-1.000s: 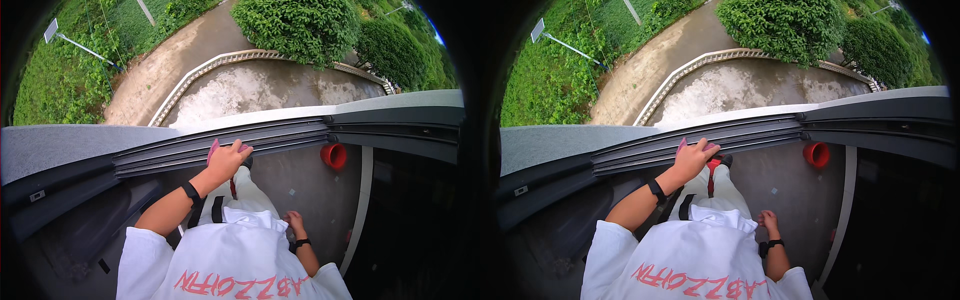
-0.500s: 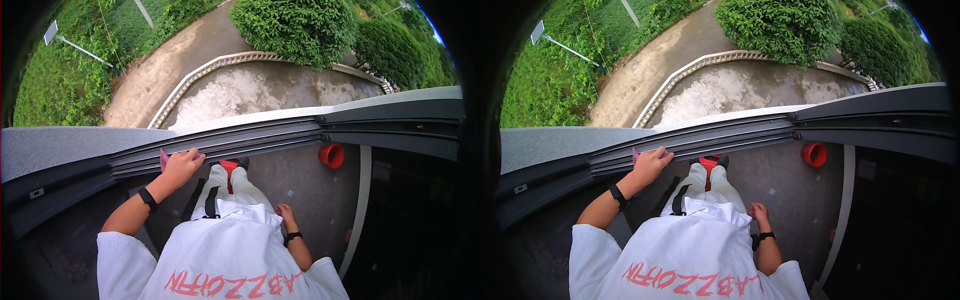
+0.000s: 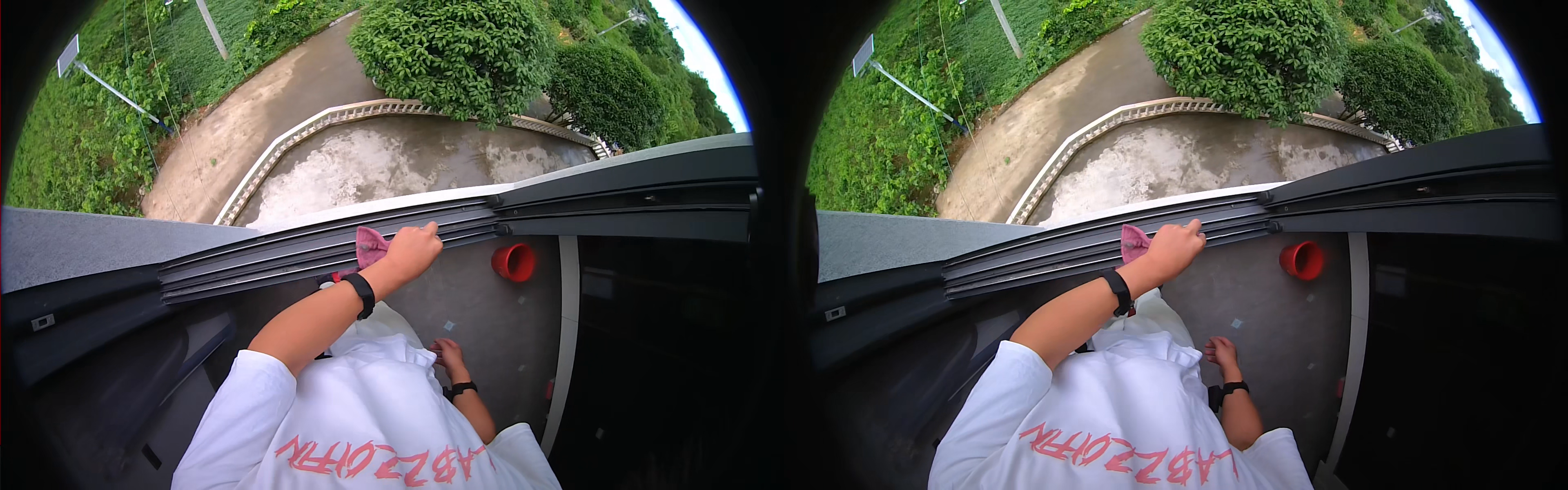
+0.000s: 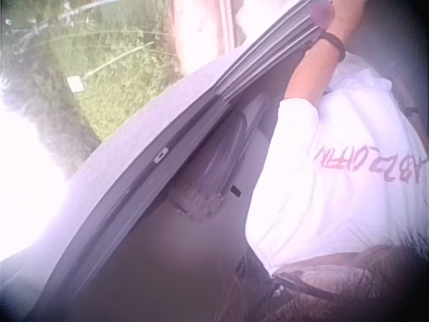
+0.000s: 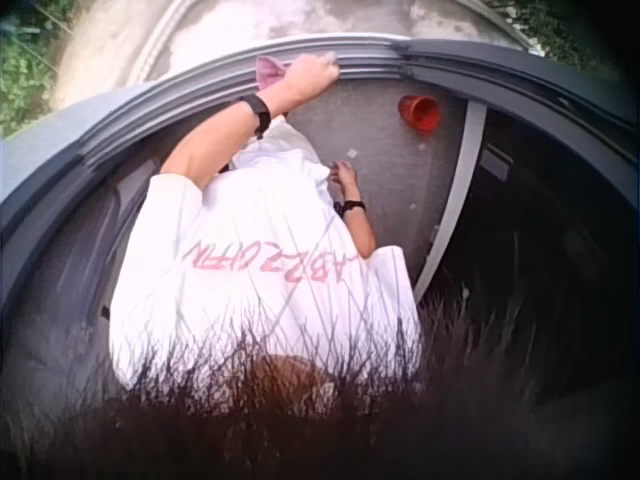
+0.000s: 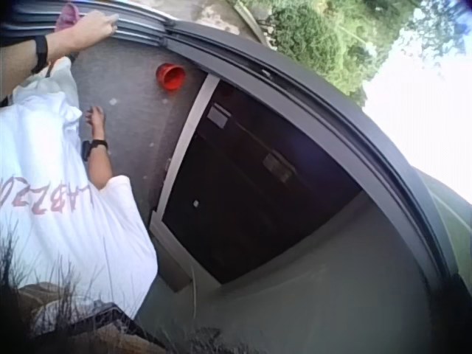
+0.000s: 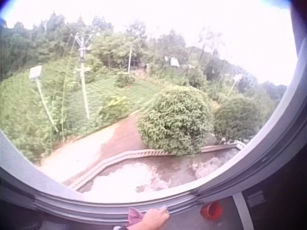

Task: The person wipes the metal track and frame of a large window with a cloth.

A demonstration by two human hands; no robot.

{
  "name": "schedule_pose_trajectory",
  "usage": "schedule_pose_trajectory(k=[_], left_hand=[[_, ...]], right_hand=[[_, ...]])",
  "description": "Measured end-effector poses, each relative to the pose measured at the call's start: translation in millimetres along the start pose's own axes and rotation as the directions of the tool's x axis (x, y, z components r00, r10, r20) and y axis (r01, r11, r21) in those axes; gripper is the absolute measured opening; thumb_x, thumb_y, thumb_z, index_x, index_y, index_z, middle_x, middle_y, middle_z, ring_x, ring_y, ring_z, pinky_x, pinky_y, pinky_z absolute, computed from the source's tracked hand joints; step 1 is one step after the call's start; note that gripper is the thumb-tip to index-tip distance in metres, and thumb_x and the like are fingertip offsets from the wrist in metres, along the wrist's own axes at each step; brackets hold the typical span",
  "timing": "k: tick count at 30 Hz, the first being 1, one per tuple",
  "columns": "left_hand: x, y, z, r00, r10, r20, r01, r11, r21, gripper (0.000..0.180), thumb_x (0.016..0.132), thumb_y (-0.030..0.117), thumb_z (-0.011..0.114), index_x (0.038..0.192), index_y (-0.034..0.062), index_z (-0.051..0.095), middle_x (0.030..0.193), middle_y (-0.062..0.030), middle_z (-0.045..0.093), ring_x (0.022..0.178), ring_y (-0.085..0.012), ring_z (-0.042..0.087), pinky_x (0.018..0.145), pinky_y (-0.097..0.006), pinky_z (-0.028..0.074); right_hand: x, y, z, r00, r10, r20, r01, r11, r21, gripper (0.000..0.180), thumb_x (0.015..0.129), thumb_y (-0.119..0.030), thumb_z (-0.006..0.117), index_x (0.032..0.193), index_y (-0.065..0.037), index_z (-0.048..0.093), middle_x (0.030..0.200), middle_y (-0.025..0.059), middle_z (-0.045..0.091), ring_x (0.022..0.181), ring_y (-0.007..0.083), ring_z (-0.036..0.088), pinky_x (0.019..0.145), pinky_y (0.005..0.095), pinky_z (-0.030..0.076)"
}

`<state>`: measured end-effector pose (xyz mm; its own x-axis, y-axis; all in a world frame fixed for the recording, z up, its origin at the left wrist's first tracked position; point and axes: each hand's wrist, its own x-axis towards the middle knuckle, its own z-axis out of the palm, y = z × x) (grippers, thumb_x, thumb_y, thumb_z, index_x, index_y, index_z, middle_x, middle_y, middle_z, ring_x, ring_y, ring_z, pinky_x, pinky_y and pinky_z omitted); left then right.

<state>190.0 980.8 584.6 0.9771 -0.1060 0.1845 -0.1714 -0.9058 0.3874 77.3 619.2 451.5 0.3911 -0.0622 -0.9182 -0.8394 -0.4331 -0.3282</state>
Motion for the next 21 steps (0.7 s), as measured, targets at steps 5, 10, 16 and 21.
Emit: schedule_pose_trajectory(k=[5, 10, 16, 21], left_hand=[[-8.7, -2.1, -2.5, 0.994, -0.098, 0.057, 0.103, 0.99, -0.092, 0.009, 0.083, 0.013, 0.063, 0.09, 0.011, 0.067, 0.093, -0.0135, 0.059, 0.071, -0.0302, 0.069, 0.061, -0.042, 0.055], [-37.8, -17.4, -26.7, 0.994, -0.092, 0.052, 0.095, 0.994, -0.062, 0.016, 0.08, 0.013, 0.066, 0.096, 0.0114, 0.068, 0.092, -0.0128, 0.059, 0.07, -0.0305, 0.068, 0.059, -0.043, 0.053], [-102.4, -44.1, -50.6, 0.974, -0.206, 0.099, 0.215, 0.972, -0.09, 0.035, 0.082, 0.012, 0.064, 0.115, 0.0211, 0.074, 0.094, -0.0125, 0.057, 0.07, -0.0305, 0.068, 0.06, -0.043, 0.054], [-106.5, -38.6, -39.0, 0.97, -0.24, 0.018, 0.241, 0.964, -0.108, 0.034, 0.083, 0.012, 0.063, 0.114, 0.022, 0.075, 0.091, -0.0117, 0.056, 0.072, -0.0295, 0.068, 0.06, -0.041, 0.054]], right_hand=[[3.8, -3.4, 6.6, 0.999, -0.044, 0.003, 0.044, 0.999, 0.004, 0.025, 0.097, -0.027, 0.063, 0.113, -0.008, 0.066, 0.094, 0.0058, 0.072, 0.071, 0.0157, 0.068, 0.056, 0.0296, 0.056], [5.2, 2.8, 8.9, 1.0, -0.018, -0.001, 0.018, 1.0, -0.016, 0.025, 0.097, -0.027, 0.063, 0.111, -0.008, 0.067, 0.094, 0.0056, 0.072, 0.07, 0.0156, 0.068, 0.056, 0.0296, 0.056], [3.2, 12.1, 15.2, 1.0, 0.027, 0.006, -0.026, 0.994, -0.103, 0.021, 0.096, -0.029, 0.063, 0.102, -0.009, 0.069, 0.085, 0.0035, 0.071, 0.067, 0.0145, 0.066, 0.058, 0.0296, 0.056], [21.3, 4.6, 14.7, 0.999, -0.027, 0.028, 0.032, 0.985, -0.172, 0.024, 0.096, -0.028, 0.062, 0.108, -0.007, 0.068, 0.086, 0.0043, 0.07, 0.067, 0.015, 0.066, 0.057, 0.03, 0.058]])
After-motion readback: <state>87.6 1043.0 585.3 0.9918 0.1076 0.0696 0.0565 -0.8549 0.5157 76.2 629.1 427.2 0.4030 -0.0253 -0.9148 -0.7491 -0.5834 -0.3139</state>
